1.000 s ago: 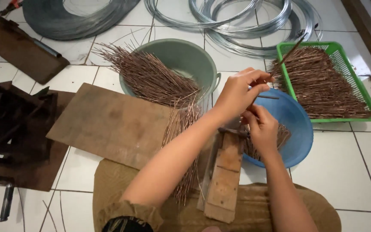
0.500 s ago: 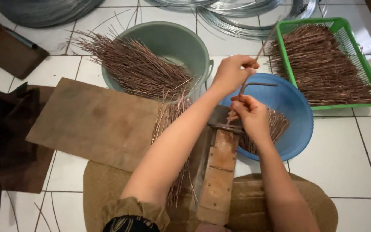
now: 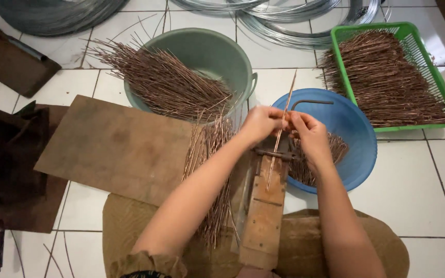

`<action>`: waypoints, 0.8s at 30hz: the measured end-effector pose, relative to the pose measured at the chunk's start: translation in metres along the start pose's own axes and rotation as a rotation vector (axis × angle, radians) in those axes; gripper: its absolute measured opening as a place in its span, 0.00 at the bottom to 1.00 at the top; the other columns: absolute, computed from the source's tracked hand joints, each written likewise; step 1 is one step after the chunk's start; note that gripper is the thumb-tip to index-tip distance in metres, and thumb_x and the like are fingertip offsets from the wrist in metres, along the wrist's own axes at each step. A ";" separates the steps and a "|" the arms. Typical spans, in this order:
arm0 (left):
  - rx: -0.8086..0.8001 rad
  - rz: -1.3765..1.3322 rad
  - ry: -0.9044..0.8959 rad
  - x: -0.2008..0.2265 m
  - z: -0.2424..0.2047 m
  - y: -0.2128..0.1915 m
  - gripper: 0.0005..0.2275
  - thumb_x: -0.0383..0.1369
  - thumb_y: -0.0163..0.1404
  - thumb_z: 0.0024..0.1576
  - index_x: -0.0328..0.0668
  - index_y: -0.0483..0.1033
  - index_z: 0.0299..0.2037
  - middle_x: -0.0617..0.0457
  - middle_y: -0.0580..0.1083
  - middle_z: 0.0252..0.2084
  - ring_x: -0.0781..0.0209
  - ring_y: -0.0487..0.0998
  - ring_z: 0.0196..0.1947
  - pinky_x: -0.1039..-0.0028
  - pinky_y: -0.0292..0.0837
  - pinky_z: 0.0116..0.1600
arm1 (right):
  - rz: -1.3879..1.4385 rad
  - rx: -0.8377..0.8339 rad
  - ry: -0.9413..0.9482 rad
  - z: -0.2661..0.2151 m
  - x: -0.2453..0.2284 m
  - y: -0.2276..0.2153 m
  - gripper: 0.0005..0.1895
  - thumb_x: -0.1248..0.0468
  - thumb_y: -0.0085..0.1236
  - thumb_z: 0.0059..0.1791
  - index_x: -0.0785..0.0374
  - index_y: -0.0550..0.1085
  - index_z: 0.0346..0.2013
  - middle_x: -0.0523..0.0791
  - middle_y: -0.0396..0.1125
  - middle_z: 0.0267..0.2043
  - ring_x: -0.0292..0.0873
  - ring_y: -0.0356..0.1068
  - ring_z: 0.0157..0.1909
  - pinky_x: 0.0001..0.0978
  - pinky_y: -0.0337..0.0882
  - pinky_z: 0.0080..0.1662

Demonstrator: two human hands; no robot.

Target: The person is sorting and processing thin metal rods by picking them up from a bucket and placing them into a manual jig or sorting containers.

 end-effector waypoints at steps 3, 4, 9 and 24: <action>0.005 0.048 0.011 -0.017 -0.011 0.003 0.13 0.25 0.62 0.48 0.37 0.82 0.44 0.43 0.81 0.32 0.57 0.83 0.26 0.71 0.85 0.31 | 0.049 -0.007 -0.033 -0.008 -0.012 0.011 0.16 0.56 0.57 0.57 0.63 0.77 0.55 0.47 0.74 0.42 0.37 0.71 0.46 0.30 0.75 0.47; 0.010 0.050 0.018 -0.019 -0.013 -0.001 0.13 0.25 0.62 0.48 0.37 0.82 0.44 0.43 0.81 0.32 0.57 0.83 0.26 0.71 0.85 0.31 | 0.051 -0.010 -0.042 -0.006 -0.005 0.011 0.16 0.56 0.57 0.57 0.63 0.77 0.55 0.47 0.74 0.42 0.37 0.71 0.46 0.30 0.75 0.47; 0.079 0.312 0.043 -0.010 -0.033 -0.008 0.15 0.42 0.62 0.49 0.60 0.83 0.47 0.59 0.83 0.39 0.59 0.84 0.43 0.69 0.78 0.48 | 0.033 -0.001 0.023 -0.005 0.001 0.011 0.15 0.61 0.65 0.50 0.60 0.80 0.51 0.45 0.75 0.43 0.35 0.71 0.45 0.28 0.73 0.47; 0.179 0.186 -0.046 -0.004 -0.165 0.015 0.40 0.34 0.54 0.58 0.36 0.38 0.75 0.32 0.50 0.71 0.32 0.47 0.74 0.41 0.48 0.71 | 0.065 -0.029 0.079 -0.001 0.010 0.013 0.14 0.62 0.65 0.49 0.60 0.80 0.49 0.45 0.76 0.43 0.35 0.71 0.40 0.25 0.72 0.46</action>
Point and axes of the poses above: each hand's wrist, its own z-axis towards the middle knuckle, its own y-axis out of the palm, x = y × z, the point moved 4 cm from there along z, towards the middle knuckle
